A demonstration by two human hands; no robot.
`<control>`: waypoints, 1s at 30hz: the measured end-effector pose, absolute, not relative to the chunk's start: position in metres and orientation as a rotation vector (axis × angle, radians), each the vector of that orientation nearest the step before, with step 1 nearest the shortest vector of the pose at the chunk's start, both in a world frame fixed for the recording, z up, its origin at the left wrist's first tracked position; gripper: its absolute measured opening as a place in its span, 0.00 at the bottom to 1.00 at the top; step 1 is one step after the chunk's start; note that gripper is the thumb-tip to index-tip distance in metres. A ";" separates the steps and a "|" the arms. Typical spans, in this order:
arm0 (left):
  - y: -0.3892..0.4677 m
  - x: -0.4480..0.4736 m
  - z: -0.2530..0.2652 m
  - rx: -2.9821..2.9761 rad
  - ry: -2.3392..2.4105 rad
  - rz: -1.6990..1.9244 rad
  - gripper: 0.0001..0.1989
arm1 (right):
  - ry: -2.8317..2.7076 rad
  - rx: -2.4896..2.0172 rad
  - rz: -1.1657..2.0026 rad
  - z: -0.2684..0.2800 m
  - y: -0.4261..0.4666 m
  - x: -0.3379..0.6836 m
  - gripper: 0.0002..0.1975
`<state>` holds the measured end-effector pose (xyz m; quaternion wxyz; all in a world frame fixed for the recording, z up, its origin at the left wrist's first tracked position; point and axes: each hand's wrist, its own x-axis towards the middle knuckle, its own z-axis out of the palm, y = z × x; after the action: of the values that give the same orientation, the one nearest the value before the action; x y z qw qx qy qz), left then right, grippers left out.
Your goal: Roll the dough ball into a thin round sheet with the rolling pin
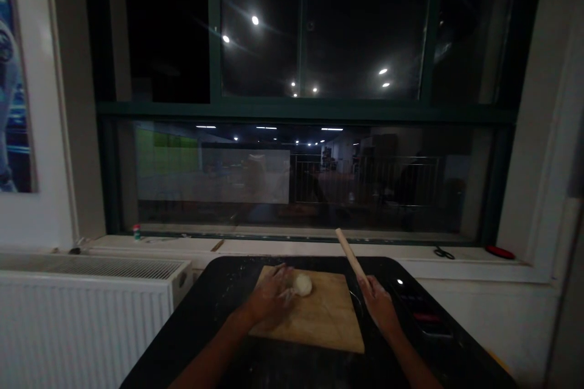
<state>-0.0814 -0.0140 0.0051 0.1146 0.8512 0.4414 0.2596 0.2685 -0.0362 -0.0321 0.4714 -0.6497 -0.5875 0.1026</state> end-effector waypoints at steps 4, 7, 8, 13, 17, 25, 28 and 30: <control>-0.013 -0.023 0.030 2.501 1.262 0.943 0.28 | -1.407 -1.537 0.284 -0.029 -0.038 0.270 0.25; -0.011 -0.001 0.029 2.471 1.330 0.994 0.23 | -1.383 -1.522 0.300 -0.030 -0.038 0.271 0.27; -0.012 0.001 0.025 2.467 1.339 0.972 0.20 | -1.379 -1.519 0.301 -0.030 -0.037 0.272 0.27; -0.011 -0.007 0.008 2.423 1.379 0.980 0.16 | -1.376 -1.508 0.308 -0.036 -0.029 0.276 0.28; -0.006 -0.004 0.007 2.454 1.312 1.043 0.19 | -1.368 -1.518 0.316 -0.037 -0.026 0.277 0.28; 0.003 0.000 -0.003 2.488 1.099 0.864 0.22 | -1.367 -1.502 0.358 -0.032 -0.034 0.274 0.32; 0.003 0.004 -0.001 2.478 1.027 0.892 0.22 | -1.345 -1.495 0.387 -0.029 -0.037 0.273 0.32; 0.004 0.005 0.002 2.457 0.979 0.921 0.20 | -1.348 -1.478 0.389 -0.027 -0.038 0.272 0.32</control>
<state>0.0050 0.0038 0.0022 0.1696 0.8646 0.3444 0.3242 0.2719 -0.0385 -0.0270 0.5243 -0.6174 -0.5634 0.1627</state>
